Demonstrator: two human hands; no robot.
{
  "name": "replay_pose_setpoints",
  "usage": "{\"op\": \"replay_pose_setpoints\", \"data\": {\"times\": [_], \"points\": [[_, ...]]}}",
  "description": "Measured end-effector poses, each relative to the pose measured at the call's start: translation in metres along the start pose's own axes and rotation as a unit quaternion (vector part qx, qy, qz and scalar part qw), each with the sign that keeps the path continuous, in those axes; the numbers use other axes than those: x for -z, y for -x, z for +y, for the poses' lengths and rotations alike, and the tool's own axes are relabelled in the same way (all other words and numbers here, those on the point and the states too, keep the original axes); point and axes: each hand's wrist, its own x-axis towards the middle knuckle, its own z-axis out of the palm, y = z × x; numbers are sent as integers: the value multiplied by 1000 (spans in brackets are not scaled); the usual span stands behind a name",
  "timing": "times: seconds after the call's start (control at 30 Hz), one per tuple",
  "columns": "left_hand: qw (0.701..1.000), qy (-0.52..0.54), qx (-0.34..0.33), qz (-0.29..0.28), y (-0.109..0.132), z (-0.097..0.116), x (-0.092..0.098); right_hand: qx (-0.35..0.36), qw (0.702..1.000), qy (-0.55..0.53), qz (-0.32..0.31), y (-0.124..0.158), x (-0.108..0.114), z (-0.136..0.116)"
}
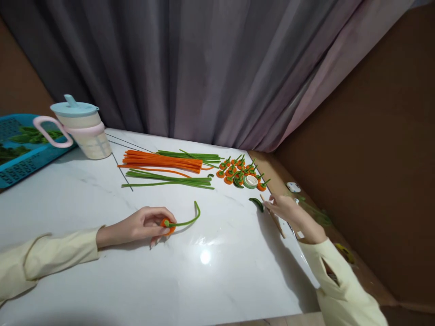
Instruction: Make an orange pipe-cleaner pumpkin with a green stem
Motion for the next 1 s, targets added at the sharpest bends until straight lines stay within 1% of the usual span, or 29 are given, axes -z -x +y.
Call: {"op": "replay_pose_setpoints", "data": {"times": [0.03,0.1,0.17,0.23,0.33,0.4,0.47,0.53,0.57,0.6,0.63,0.67,0.7,0.77,0.83,0.9,1.0], "points": [[1000,0,2,-3,0,0,0,-12,999,4,-32,-3,-9,4],[1000,-1,8,-6,-1,0,0,-35,997,11,-62,-8,-26,11],[1000,-8,14,-6,-1,0,0,-59,996,19,-68,-12,-37,17],[1000,-14,17,-3,-1,1,0,-82,994,25,-71,-16,-42,21],[1000,-10,22,5,-1,3,-3,-97,992,21,-72,-17,-36,23],[1000,-7,25,16,0,4,-5,-94,993,8,-66,-12,-22,17],[999,-20,16,32,1,5,-7,-73,995,-33,-56,-1,-4,1],[998,-51,-7,47,2,7,-7,12,985,-166,-49,14,14,-25],[996,-71,-22,48,3,9,-7,61,973,-213,-56,22,22,-41],[994,-90,-37,45,3,11,-6,114,963,-234,-76,31,28,-59],[993,-105,-48,37,4,13,-6,171,952,-238,-91,38,33,-77],[992,-115,-55,26,5,16,-5,230,943,-217,-103,45,36,-94],[992,-115,-55,14,5,18,-4,288,933,-190,-101,51,38,-110],[996,-84,-34,-6,6,23,-3,368,911,-145,-112,59,39,-136],[999,-34,-3,-22,6,27,0,415,894,-107,-135,62,37,-154],[999,3,16,-31,6,28,2,440,883,-74,-148,61,34,-164],[999,11,14,-38,6,30,6,459,875,-44,-148,56,27,-173]]}}
